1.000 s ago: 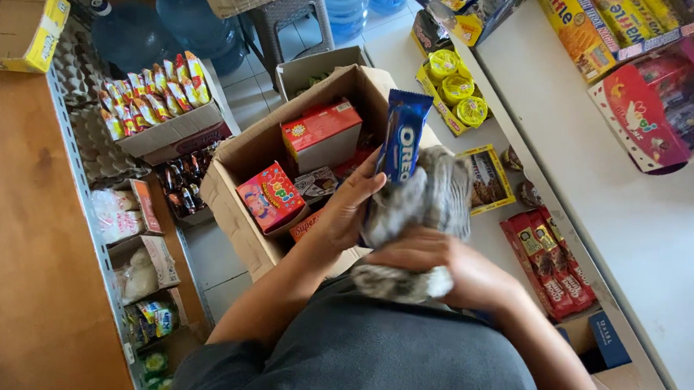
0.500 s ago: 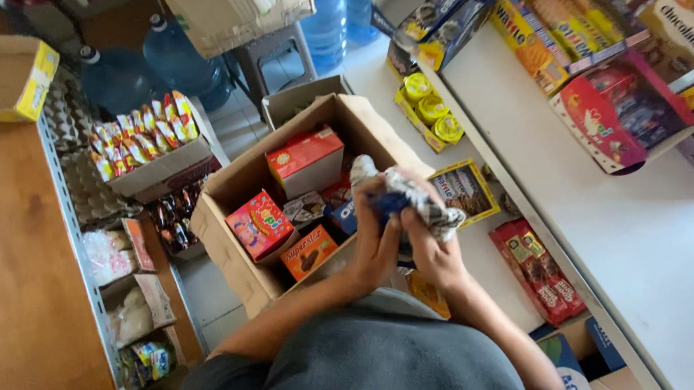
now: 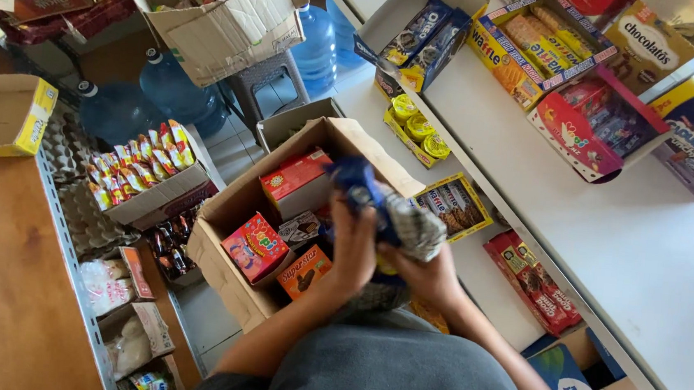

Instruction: Packing various snack and biscuit packets into a cardboard box in a grocery store setting.

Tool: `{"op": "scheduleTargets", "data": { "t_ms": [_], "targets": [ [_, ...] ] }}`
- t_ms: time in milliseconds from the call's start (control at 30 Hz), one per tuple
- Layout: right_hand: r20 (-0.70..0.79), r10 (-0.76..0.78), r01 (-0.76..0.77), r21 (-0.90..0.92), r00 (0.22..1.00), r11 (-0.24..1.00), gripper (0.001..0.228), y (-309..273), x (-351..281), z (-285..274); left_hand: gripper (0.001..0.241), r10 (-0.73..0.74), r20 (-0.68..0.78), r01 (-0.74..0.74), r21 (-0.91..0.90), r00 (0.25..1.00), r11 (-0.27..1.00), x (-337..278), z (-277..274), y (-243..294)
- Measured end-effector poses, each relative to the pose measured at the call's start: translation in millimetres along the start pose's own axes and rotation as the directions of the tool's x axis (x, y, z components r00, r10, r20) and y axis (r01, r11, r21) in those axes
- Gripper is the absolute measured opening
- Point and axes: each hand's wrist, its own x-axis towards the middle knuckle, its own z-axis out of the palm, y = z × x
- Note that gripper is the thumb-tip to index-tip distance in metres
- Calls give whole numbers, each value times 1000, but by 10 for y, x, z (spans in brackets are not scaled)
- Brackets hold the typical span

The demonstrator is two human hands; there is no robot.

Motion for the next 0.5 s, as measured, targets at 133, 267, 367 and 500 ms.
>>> {"op": "scheduleTargets", "data": {
  "t_ms": [133,267,367,500],
  "targets": [
    [-145,59,-63,-26,988,998,40,-138,23,-184,44,-120,236,171,-210,964,963,22,164,89],
    [-129,-55,4,-365,990,931,52,-546,-88,-494,39,-162,212,194,-141,964,971,317,197,-9],
    [-463,-22,-231,-483,886,844,31,-411,-362,-1050,44,-127,202,146,-83,971,986,892,106,110],
    [-621,-276,-80,-483,734,872,29,31,-752,-1601,54,685,415,-783,483,599,392,2006,436,591]
  ]
}}
